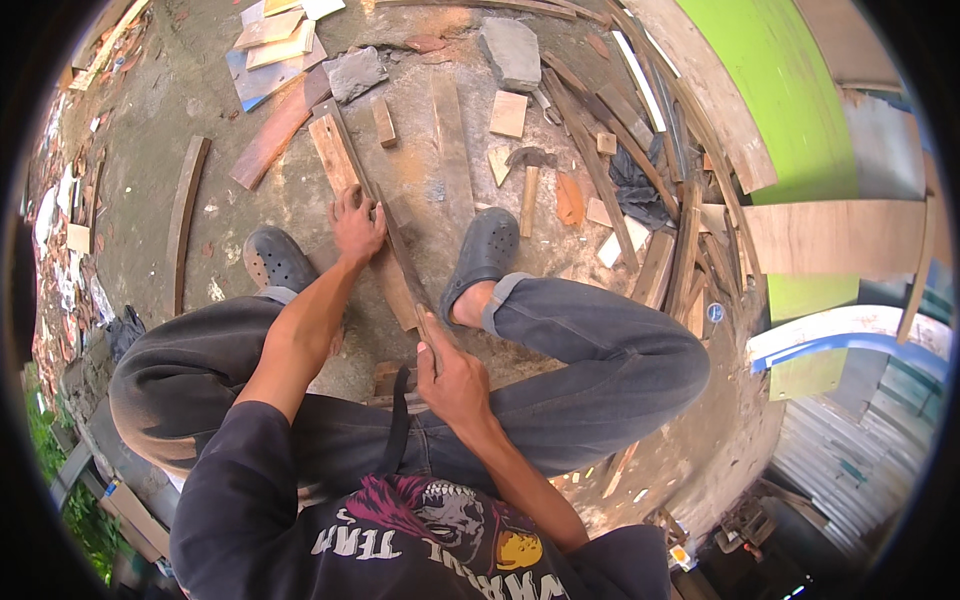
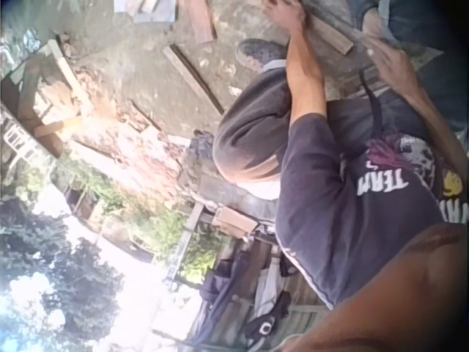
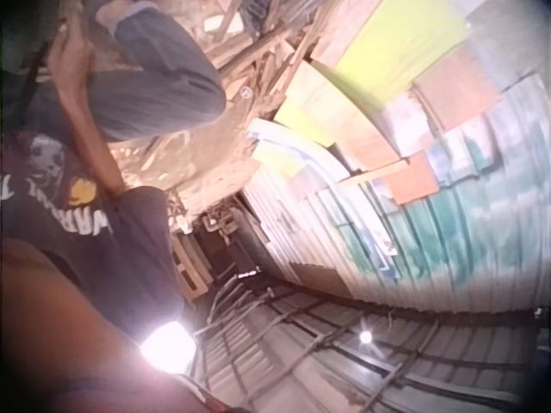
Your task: The person sits on the ground and handles various wooden planks and scraps. They pick up pieces, align them, and use a metal file to smooth or shape the edges of the wood.
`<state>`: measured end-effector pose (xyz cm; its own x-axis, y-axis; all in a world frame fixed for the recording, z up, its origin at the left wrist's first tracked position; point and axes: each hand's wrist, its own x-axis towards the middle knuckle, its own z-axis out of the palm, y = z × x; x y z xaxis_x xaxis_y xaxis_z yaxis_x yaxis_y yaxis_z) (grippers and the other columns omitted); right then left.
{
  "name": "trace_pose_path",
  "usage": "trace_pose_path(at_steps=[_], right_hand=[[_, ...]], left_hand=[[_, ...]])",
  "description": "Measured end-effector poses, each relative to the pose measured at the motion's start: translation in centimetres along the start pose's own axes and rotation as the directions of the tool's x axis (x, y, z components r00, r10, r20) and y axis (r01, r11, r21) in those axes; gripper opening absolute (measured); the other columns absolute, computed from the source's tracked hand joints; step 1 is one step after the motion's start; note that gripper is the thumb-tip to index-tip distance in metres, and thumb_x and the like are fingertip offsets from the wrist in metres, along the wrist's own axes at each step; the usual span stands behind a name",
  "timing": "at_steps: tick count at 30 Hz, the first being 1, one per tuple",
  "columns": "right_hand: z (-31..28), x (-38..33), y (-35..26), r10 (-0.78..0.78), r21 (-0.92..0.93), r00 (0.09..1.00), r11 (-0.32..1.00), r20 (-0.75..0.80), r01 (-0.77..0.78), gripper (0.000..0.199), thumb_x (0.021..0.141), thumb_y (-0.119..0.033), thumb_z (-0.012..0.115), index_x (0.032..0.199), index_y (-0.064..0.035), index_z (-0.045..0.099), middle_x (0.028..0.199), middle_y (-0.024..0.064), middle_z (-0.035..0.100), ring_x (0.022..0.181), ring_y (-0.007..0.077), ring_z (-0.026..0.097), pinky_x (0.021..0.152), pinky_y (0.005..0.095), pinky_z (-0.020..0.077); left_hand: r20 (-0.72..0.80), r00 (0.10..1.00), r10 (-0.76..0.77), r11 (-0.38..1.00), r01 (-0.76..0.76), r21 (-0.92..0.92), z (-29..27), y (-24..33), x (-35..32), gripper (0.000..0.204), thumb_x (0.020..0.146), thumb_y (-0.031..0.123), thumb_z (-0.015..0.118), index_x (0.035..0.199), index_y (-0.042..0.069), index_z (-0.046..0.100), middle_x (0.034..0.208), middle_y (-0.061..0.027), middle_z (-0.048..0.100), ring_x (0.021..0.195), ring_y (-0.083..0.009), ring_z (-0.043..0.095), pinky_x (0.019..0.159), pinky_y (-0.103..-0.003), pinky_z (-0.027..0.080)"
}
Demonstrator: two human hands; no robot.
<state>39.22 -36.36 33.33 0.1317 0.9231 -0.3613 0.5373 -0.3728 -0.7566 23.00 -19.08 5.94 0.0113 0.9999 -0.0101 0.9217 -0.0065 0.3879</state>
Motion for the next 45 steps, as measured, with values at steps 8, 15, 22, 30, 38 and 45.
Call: trace_pose_path(at_steps=[8,15,22,30,38,45], right_hand=[[-0.2,2.7,-0.2,0.05,0.012,0.998,0.999,0.028,-0.05,0.04,0.096,-0.014,0.061,0.131,0.0039,0.062,0.102,0.0311,0.07,0.093,0.0443,0.071,0.079,0.0392,0.0553],[1.3,4.4,1.7,0.007,0.061,0.999,0.998,-0.04,-0.005,0.043,0.095,-0.019,0.061,0.135,-0.0028,0.062,0.089,0.0301,0.068,0.079,0.0457,0.069,0.07,0.0476,0.0551],[0.4,2.7,1.3,0.01,0.017,1.0,1.0,-0.027,-0.01,0.043,0.095,-0.02,0.061,0.134,-0.0032,0.062,0.087,0.0287,0.069,0.074,0.0435,0.07,0.065,0.0471,0.0546],[0.9,3.2,1.4,0.021,0.015,0.999,1.0,-0.029,-0.02,0.042,0.094,-0.02,0.061,0.133,-0.0041,0.063,0.083,0.0284,0.069,0.071,0.0431,0.07,0.063,0.0484,0.0545],[2.2,4.5,2.6,-0.022,0.009,0.997,1.0,-0.077,0.022,0.043,0.094,-0.02,0.062,0.134,-0.0041,0.063,0.087,0.028,0.07,0.073,0.043,0.071,0.066,0.0476,0.0561],[3.1,7.0,1.6,0.055,0.003,0.998,0.998,-0.011,-0.055,0.043,0.094,-0.016,0.063,0.135,-0.0012,0.062,0.086,0.029,0.07,0.072,0.0421,0.071,0.064,0.0413,0.055]], left_hand=[[0.024,1.0,-0.002,1.0,0.001,0.025,-1.0,0.5,0.2,0.038,0.092,0.039,0.059,0.106,0.006,0.074,0.142,-0.0116,0.051,0.143,-0.0286,0.036,0.119,-0.056,0.022],[0.018,1.0,0.023,0.999,-0.023,0.044,-0.9,0.3,0.2,0.037,0.093,0.037,0.058,0.106,0.007,0.073,0.144,-0.0127,0.049,0.144,-0.0291,0.035,0.118,-0.056,0.022],[0.036,0.999,0.018,0.998,-0.02,0.053,-0.4,0.1,0.3,0.032,0.093,0.035,0.06,0.106,0.009,0.073,0.146,-0.0124,0.047,0.145,-0.029,0.035,0.119,-0.056,0.021],[0.051,0.999,0.013,0.998,-0.016,0.062,-0.6,0.2,0.3,0.031,0.093,0.035,0.06,0.106,0.01,0.073,0.146,-0.0121,0.047,0.145,-0.0286,0.034,0.12,-0.056,0.02],[0.07,0.997,-0.009,0.998,0.005,0.055,-1.0,0.7,0.6,0.036,0.093,0.034,0.059,0.117,0.007,0.061,0.146,-0.0118,0.046,0.144,-0.029,0.034,0.119,-0.056,0.02],[0.083,0.997,-0.003,1.0,0.001,0.03,-0.9,0.8,0.6,0.028,0.092,0.032,0.06,0.105,0.007,0.056,0.145,-0.0134,0.046,0.143,-0.0304,0.036,0.118,-0.057,0.021]])
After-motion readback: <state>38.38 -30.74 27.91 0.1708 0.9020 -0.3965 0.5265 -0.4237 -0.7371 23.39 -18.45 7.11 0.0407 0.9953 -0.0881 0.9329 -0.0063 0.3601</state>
